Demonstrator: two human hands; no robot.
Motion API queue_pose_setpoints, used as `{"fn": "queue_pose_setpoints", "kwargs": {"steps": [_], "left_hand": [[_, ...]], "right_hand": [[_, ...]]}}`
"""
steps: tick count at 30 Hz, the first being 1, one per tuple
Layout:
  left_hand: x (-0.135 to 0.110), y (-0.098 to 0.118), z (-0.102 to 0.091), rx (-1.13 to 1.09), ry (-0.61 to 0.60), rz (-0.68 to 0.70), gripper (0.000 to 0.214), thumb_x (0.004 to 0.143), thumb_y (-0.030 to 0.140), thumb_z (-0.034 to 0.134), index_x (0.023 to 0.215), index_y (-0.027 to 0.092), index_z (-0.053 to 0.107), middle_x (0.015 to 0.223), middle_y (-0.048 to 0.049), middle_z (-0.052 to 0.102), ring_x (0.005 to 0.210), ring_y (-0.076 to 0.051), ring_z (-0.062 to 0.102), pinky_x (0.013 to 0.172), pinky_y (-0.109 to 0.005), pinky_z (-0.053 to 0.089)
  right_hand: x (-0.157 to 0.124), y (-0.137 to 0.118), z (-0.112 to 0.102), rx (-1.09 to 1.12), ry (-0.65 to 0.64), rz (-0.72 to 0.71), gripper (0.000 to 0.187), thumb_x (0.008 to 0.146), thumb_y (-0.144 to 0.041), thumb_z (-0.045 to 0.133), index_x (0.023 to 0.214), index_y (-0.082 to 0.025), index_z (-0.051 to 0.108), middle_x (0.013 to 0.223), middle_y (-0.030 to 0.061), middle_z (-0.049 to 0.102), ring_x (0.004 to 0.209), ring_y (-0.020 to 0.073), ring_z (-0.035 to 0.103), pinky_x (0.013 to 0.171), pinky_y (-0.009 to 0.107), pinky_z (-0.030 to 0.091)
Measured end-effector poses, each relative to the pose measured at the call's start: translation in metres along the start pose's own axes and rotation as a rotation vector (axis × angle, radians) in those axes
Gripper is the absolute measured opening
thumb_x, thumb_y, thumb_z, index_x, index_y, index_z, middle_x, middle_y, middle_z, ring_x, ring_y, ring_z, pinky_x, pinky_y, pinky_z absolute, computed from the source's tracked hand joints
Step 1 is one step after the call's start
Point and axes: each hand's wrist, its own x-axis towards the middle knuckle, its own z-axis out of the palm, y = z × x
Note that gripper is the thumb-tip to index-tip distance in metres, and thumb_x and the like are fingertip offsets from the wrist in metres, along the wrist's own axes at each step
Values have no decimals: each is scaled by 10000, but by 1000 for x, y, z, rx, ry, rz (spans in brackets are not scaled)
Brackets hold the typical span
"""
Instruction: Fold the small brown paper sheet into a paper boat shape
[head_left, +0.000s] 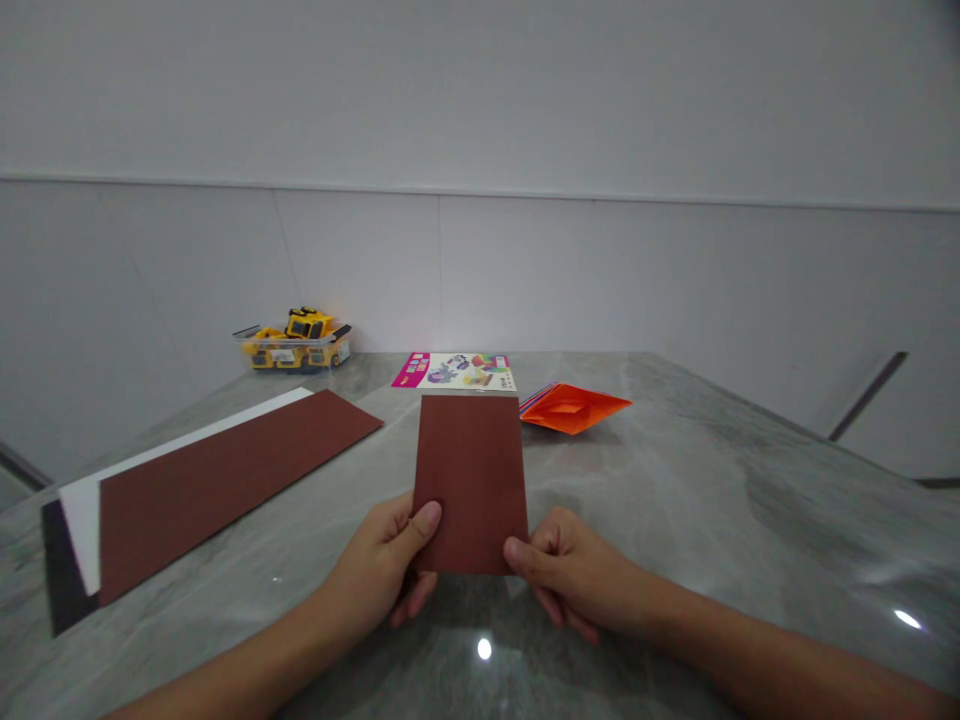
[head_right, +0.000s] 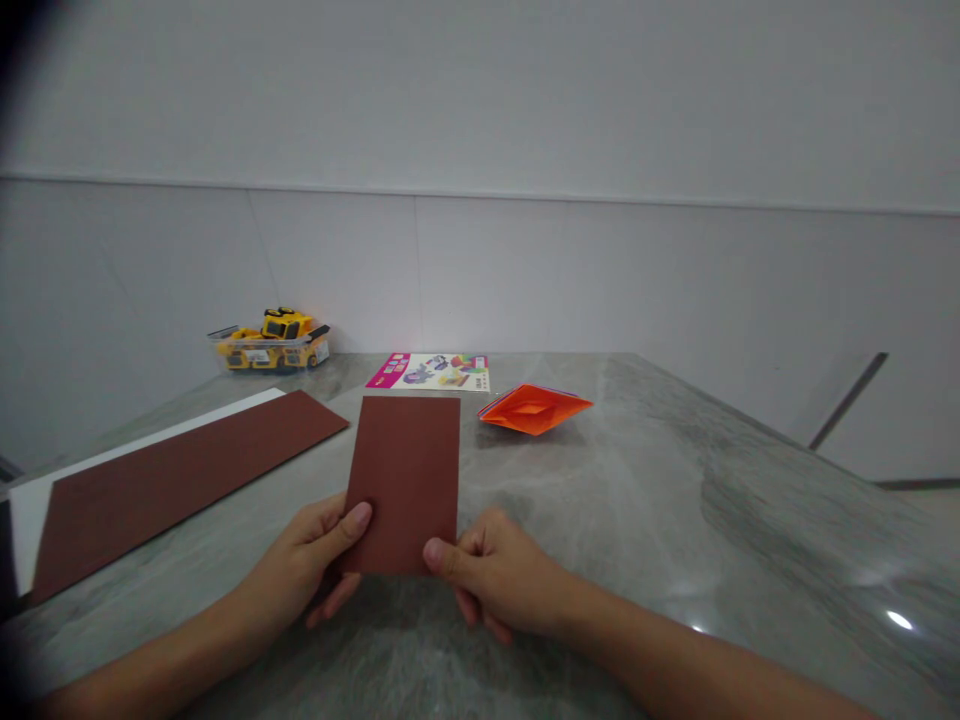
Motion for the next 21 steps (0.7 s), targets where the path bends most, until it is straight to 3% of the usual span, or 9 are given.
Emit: {"fn": "queue_pose_setpoints", "kwargs": {"steps": [5,11,17,21], "left_hand": [[1,-4,-1,-33,-55,-36,434,835,603,467,829,170,495,341,80,414,244,-52,248,266,-152,160],[1,-5,-2,-57,-158,-76,452,827,620,466,802,170,503,333,79,402,236,-51,255,264,-152,150],[1,-5,-2,-31,-123,-53,460,817,631,479,780,173,498,329,91,377,244,-47,221,277,-167,118],[-1,-6,-2,28,-117,-64,465,833,641,434,787,181,485,329,89,384,249,-52,231,282,-167,138]], "right_hand": [[-5,-2,-2,7,-110,-21,607,744,-668,581,446,-145,498,321,-46,399,245,32,343,258,146,202],[-13,-5,0,31,-248,-50,595,746,-662,584,460,-147,499,354,-38,425,259,47,387,265,151,252],[-3,1,2,52,-62,-143,663,730,-757,504,504,-133,510,401,-23,448,309,45,403,312,156,258],[-1,1,2,58,-61,-149,644,751,-738,502,526,-134,514,395,-30,440,301,42,377,307,161,228]]}}
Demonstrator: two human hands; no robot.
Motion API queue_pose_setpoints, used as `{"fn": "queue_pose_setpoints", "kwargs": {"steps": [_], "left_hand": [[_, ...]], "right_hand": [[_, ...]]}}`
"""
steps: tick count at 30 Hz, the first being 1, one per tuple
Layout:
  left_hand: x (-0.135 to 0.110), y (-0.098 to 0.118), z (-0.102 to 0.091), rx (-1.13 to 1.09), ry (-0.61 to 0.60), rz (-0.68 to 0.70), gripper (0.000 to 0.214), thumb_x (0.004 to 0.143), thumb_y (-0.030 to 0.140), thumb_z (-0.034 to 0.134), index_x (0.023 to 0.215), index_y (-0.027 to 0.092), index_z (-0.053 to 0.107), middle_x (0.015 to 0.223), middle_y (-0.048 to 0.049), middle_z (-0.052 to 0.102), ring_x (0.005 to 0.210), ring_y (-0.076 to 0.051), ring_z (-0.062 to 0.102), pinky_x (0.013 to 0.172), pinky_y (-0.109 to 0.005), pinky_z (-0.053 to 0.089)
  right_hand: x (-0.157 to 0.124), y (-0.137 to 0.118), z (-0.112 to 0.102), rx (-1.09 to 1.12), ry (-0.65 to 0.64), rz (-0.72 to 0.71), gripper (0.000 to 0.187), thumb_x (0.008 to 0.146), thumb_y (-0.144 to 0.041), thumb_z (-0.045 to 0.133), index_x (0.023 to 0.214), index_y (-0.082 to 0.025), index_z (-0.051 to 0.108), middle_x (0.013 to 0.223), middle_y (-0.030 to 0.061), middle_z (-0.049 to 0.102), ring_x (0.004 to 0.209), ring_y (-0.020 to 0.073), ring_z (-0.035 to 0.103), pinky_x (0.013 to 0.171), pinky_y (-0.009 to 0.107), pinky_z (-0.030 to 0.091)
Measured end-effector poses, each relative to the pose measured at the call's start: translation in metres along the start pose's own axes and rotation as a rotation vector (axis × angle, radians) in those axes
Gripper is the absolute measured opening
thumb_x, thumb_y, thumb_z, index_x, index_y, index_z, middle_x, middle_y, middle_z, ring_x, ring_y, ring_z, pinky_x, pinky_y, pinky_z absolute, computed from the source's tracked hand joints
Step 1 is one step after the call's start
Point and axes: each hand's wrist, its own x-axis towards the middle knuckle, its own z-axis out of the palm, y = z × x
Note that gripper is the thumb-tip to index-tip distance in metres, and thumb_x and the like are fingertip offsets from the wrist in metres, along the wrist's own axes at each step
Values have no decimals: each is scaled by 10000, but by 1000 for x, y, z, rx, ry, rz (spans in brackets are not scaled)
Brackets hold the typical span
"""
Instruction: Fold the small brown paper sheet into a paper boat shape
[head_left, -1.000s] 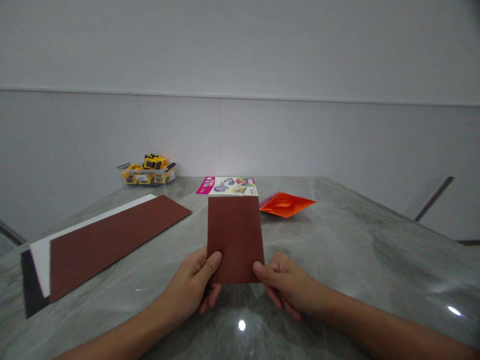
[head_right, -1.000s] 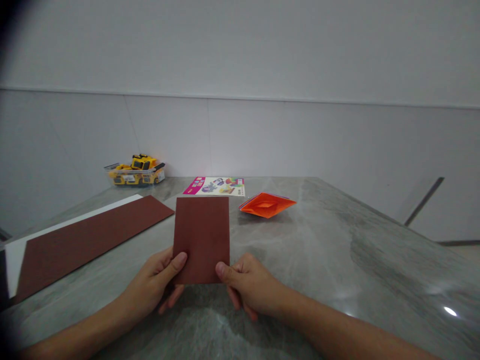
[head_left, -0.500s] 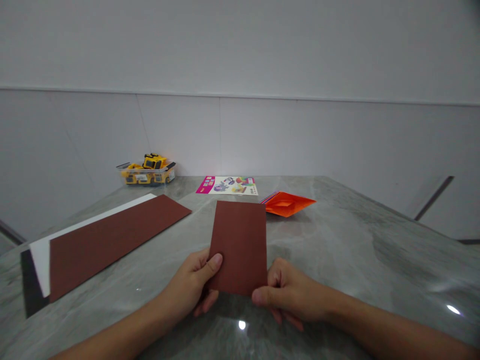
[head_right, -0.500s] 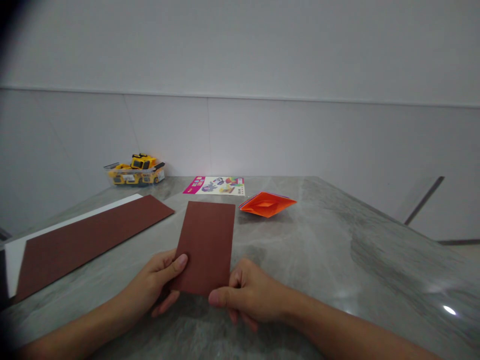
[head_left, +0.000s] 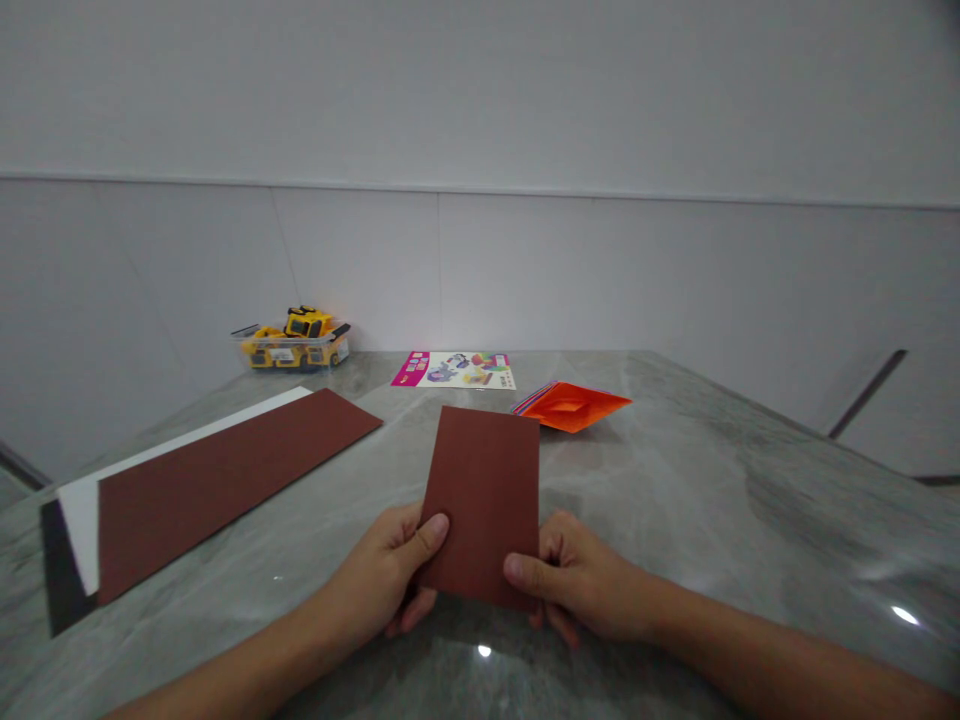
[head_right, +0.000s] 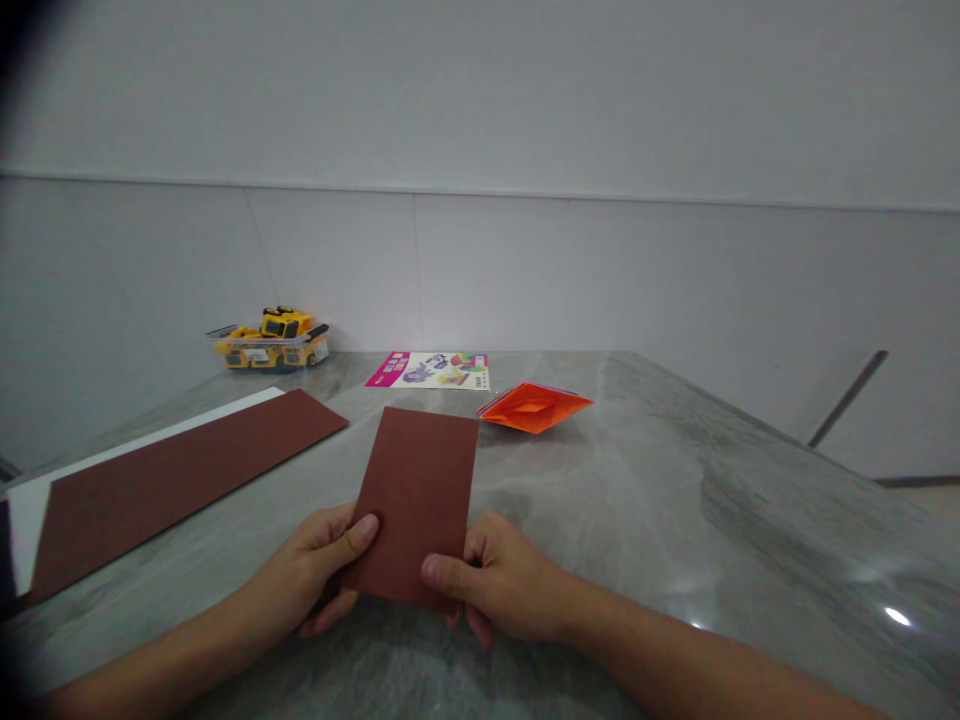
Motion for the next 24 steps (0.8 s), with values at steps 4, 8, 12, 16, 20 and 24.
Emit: {"fn": "queue_pose_setpoints", "kwargs": {"steps": [4,8,12,16,20,24], "left_hand": [[-1,0,1,38,16,-9,485,846,646,394,783,176,493,330,74,413,248,-55,253,288,-165,153],[-1,-3,0,23,21,-5,501,861,634,376,754,166,517,320,52,439,245,-60,279,301,-168,169],[-2,-5,-1,-8,14,-10,491,873,614,381,711,169,509,323,39,454,252,-61,308,308,-164,186],[-2,-4,1,-30,-8,-10,484,857,619,407,706,170,510,320,40,451,249,-65,317,305,-167,189],[-2,-1,0,-42,4,-5,497,832,634,431,685,166,511,307,39,435,239,-63,300,306,-174,174],[-2,-2,-1,-34,-42,-12,529,817,657,432,631,165,492,299,36,417,233,-59,289,306,-179,167]], "right_hand": [[-1,-2,1,-38,36,15,656,759,-745,481,503,-141,505,380,-32,424,283,44,356,294,171,203],[1,3,0,-95,121,48,706,778,-770,410,472,-141,509,334,-21,409,265,49,339,310,184,210],[2,6,-2,-80,166,45,739,800,-775,348,447,-145,503,312,-13,402,249,49,326,305,188,192],[0,4,-2,-65,124,47,718,792,-770,379,463,-146,512,313,-22,395,246,49,320,296,187,187],[3,6,-2,-88,189,9,714,789,-761,404,421,-153,461,320,-18,401,268,37,318,311,180,182],[6,11,-5,-14,239,-43,691,775,-762,428,457,-151,490,326,-24,410,286,46,343,318,176,200]]}}
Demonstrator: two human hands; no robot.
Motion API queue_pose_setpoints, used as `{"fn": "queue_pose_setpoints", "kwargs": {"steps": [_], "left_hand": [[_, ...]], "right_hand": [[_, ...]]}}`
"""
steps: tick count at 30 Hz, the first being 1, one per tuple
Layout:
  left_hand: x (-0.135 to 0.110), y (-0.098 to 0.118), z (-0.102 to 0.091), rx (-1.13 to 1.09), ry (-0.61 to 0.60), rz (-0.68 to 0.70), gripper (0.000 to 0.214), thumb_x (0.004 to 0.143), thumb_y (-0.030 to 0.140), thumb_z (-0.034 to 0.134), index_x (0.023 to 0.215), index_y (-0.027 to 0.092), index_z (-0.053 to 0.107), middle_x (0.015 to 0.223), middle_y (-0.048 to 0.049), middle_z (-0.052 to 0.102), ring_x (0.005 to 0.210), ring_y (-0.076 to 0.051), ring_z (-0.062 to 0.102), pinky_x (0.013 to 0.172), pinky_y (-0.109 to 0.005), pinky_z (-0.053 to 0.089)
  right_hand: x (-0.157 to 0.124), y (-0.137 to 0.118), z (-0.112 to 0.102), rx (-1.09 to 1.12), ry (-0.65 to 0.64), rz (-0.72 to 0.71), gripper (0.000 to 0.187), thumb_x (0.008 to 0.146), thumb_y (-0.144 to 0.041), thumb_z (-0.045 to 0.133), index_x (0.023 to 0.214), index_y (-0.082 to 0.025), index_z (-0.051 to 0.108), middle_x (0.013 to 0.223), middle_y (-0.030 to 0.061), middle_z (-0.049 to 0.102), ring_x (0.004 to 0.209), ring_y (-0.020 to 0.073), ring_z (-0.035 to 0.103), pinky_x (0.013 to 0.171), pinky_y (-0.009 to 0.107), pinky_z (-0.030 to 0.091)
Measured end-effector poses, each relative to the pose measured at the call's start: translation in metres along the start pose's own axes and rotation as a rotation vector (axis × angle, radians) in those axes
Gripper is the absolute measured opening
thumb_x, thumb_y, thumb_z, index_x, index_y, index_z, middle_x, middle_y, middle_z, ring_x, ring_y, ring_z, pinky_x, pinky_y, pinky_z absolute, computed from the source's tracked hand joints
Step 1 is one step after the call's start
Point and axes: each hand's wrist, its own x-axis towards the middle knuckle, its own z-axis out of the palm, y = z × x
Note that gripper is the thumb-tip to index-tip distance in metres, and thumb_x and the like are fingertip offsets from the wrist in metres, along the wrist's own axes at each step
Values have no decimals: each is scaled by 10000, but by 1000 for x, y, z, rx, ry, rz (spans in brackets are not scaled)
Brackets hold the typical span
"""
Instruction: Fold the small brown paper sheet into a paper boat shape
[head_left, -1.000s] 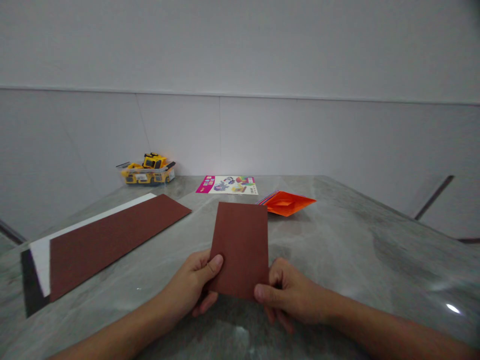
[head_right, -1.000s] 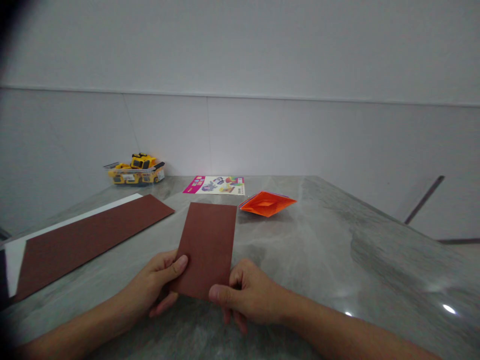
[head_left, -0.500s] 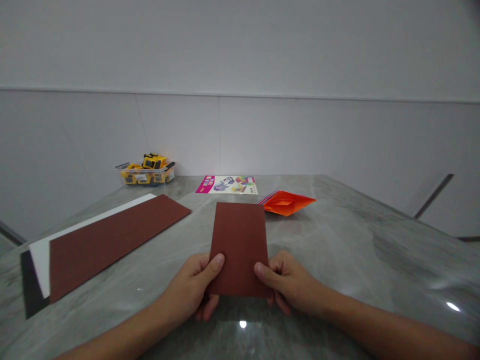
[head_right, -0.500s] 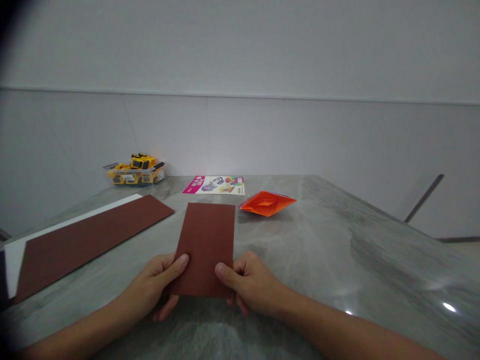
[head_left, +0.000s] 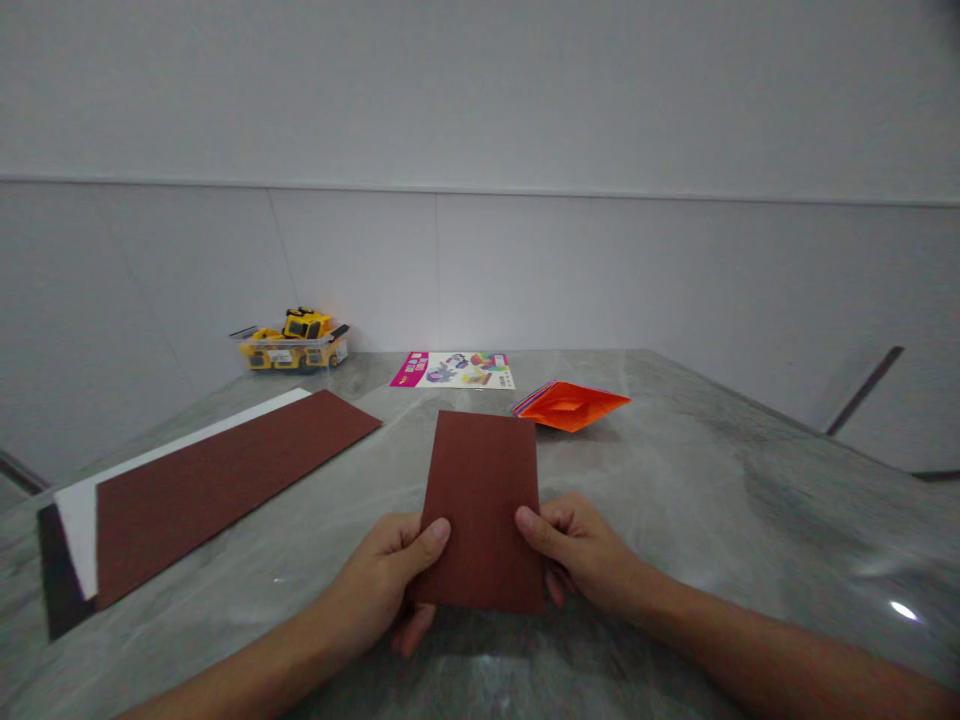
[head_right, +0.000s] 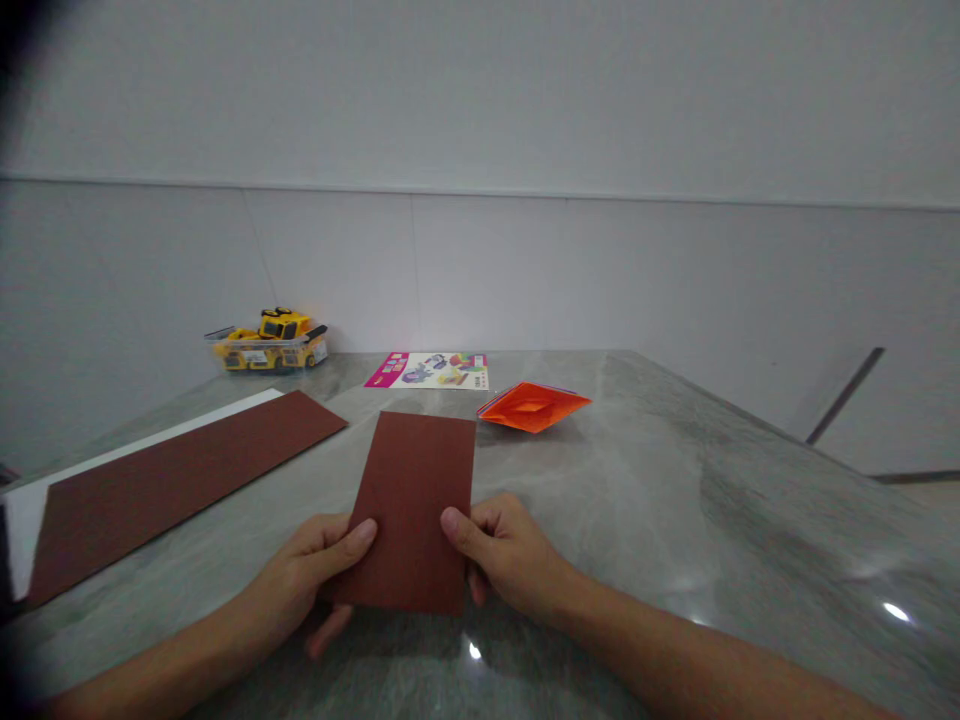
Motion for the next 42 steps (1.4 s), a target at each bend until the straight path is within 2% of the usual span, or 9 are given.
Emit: {"fn": "queue_pose_setpoints", "kwargs": {"steps": [7,13,18,23,26,31,37,39,42], "left_hand": [[-3,0,-1,-2,-13,-16,526,794,663,462,632,163,484,334,37,419,238,-63,316,289,-181,173],[-2,-2,0,56,-20,6,534,805,673,435,644,166,489,326,45,415,257,-65,336,316,-173,210],[0,1,3,260,164,71,523,871,621,375,759,142,556,519,-42,642,384,-88,468,363,-166,301],[2,0,3,242,175,47,539,871,630,349,779,137,546,558,-74,667,436,-131,558,347,-179,335],[3,-2,2,228,175,51,518,866,629,366,788,144,531,531,-60,654,444,-139,581,354,-177,341],[1,-2,3,229,142,43,543,848,651,372,767,143,545,527,-54,649,433,-127,571,372,-178,349],[1,2,2,219,161,24,549,824,679,379,751,154,524,516,-40,637,411,-126,565,368,-182,342],[2,2,1,223,156,23,552,818,685,381,737,157,520,504,-32,626,399,-123,555,370,-183,340],[1,1,1,229,137,27,556,821,685,381,702,159,519,472,-19,598,378,-110,526,379,-184,344]], "right_hand": [[-4,-5,-4,56,-134,41,693,769,-762,432,432,-158,466,318,-15,423,251,41,307,308,188,186],[0,-8,-2,95,54,14,648,707,-773,513,546,-146,529,411,-19,462,322,53,351,326,192,204],[3,-12,-6,88,244,-45,594,780,-660,550,478,-166,418,358,-52,375,321,35,290,363,199,196],[2,-18,-4,354,205,87,408,716,-522,664,657,-136,549,547,12,619,308,47,414,316,181,167],[1,-20,-3,452,223,138,328,689,-427,689,696,-115,590,640,52,680,317,51,461,294,165,191],[1,-22,-6,515,223,186,284,650,-363,713,653,-104,597,583,43,665,319,56,478,293,154,201],[1,-21,-3,545,231,175,339,643,-414,743,690,-132,562,563,17,652,335,72,509,304,149,237],[2,-17,-2,502,213,151,371,660,-460,738,720,-139,562,534,7,633,330,75,496,307,152,237],[3,-12,-1,387,196,87,427,715,-521,685,614,-138,526,446,-10,557,305,54,420,315,163,226]]}}
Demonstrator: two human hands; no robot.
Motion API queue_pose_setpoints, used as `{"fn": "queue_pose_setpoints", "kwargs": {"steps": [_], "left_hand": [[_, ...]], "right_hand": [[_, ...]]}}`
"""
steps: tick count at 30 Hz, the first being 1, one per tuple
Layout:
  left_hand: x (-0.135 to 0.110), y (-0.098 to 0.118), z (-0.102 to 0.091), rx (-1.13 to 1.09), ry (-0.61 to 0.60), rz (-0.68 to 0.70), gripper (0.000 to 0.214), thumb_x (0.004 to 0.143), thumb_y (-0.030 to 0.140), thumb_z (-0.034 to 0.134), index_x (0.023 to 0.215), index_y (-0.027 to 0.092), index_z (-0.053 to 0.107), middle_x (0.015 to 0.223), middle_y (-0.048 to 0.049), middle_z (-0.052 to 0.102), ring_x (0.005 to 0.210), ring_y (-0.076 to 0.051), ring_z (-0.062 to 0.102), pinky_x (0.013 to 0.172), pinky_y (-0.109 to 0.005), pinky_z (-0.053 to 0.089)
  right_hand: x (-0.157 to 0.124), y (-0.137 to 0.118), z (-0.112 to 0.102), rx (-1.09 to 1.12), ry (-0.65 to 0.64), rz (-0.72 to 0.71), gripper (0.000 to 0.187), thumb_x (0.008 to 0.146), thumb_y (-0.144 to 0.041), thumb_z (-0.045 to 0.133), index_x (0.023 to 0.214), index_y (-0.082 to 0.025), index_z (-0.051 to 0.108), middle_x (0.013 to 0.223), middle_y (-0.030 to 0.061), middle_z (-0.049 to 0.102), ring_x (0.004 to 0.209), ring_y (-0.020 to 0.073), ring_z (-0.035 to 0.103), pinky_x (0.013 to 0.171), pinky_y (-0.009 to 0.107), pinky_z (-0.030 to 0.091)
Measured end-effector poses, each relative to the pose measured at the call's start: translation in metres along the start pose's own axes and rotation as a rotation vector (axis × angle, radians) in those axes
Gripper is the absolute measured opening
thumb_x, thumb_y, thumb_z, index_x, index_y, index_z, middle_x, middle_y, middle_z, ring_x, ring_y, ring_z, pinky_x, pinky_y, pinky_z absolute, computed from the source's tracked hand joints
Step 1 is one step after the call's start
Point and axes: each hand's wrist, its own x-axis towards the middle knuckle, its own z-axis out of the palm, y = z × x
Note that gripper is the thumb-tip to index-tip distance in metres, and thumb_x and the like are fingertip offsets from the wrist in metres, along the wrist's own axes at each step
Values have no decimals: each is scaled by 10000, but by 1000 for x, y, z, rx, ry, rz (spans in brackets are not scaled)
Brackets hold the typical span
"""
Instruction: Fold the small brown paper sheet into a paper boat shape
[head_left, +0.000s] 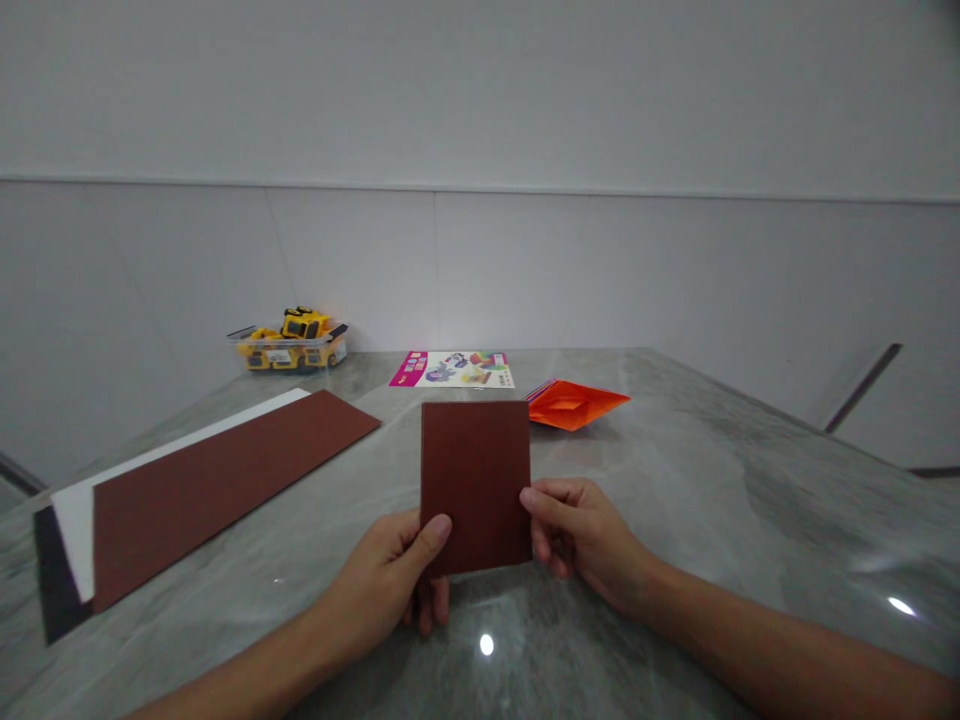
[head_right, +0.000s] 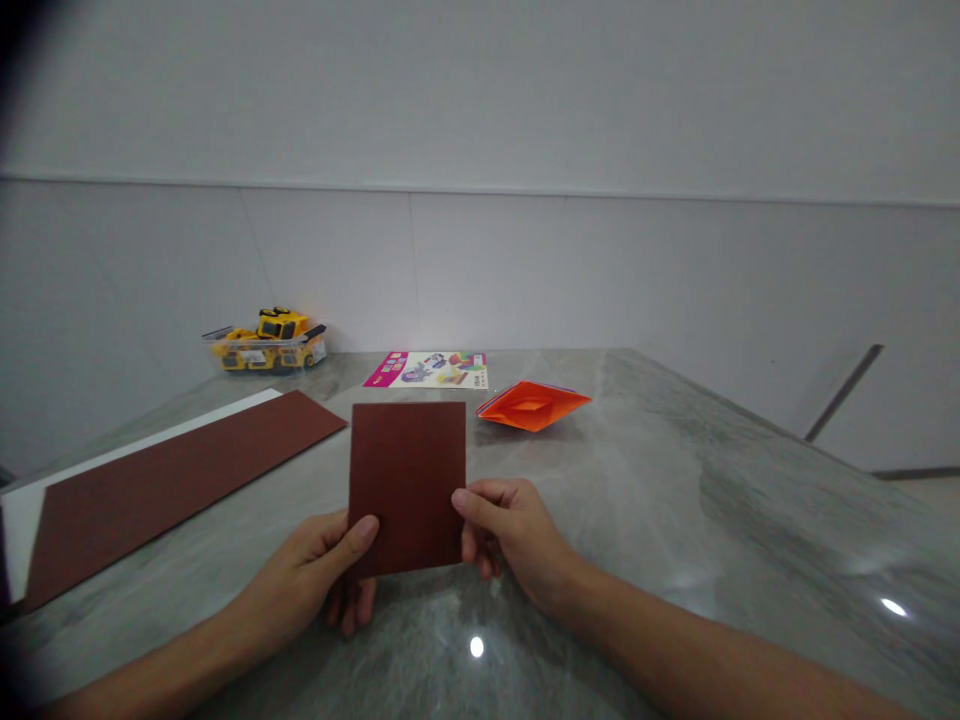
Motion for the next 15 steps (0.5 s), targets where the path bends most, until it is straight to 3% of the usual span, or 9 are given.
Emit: {"fn": "queue_pose_setpoints", "kwargs": {"steps": [4,9,12,15], "left_hand": [[0,-1,-1,-83,-17,-1,529,832,659,401,698,161,516,353,36,475,296,-79,405,351,-172,269],[-1,5,-4,-235,33,24,482,829,586,498,675,130,537,432,35,483,287,-51,383,313,-169,199],[-1,6,-4,-417,26,69,450,776,576,586,744,129,555,547,5,565,349,-76,478,331,-167,317],[-1,2,3,-412,-125,105,457,751,574,627,866,135,573,714,-50,659,440,-123,596,368,-182,399]], "right_hand": [[-1,3,-5,-94,-23,-74,489,744,-550,635,519,-149,471,387,-36,460,306,34,325,329,177,184],[-4,1,-4,-143,-225,-30,454,709,-552,675,603,-124,565,399,-38,481,311,31,322,325,169,200],[-6,-1,2,-15,-142,16,443,711,-541,679,639,-113,592,484,0,571,315,38,384,309,163,227],[-7,-3,11,27,-54,-16,440,732,-518,671,630,-92,627,509,26,591,335,47,435,303,153,235]]}}
